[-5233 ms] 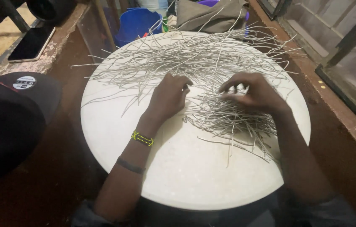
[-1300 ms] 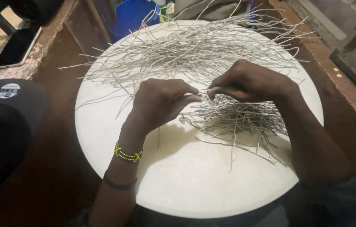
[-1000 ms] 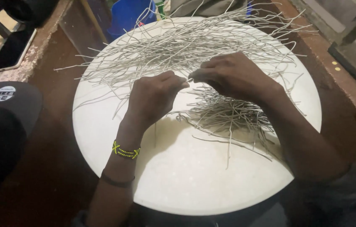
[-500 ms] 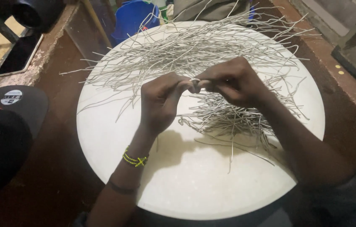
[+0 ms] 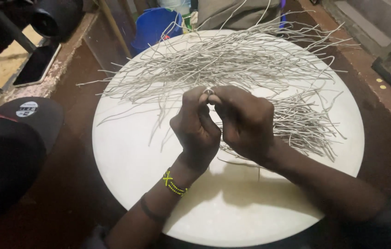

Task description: Bending individual white-coated metal wires into specific shapes by hand on a table.

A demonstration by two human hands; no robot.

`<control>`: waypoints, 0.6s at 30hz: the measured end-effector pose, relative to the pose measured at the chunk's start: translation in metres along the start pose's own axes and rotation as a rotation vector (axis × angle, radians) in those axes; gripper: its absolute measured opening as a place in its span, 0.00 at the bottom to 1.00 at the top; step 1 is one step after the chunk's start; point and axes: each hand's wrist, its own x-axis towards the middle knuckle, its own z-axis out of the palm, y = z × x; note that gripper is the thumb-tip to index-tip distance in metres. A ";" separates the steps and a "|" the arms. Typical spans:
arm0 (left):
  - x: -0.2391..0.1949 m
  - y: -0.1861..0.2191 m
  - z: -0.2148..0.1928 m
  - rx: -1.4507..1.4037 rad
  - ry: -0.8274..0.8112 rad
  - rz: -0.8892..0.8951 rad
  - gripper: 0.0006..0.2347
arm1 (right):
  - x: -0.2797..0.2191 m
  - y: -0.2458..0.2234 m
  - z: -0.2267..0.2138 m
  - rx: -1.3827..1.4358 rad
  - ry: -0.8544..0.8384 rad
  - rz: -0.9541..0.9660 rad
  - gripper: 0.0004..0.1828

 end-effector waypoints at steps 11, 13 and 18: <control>0.026 -0.044 -0.035 0.473 -0.604 0.375 0.07 | 0.024 0.038 -0.038 0.107 -0.556 0.019 0.04; 0.027 -0.048 -0.039 0.425 -0.742 0.341 0.08 | 0.034 0.036 -0.048 0.165 -0.680 0.095 0.04; 0.017 -0.059 -0.042 0.554 -1.140 0.365 0.16 | 0.030 0.054 -0.052 0.093 -1.123 0.271 0.06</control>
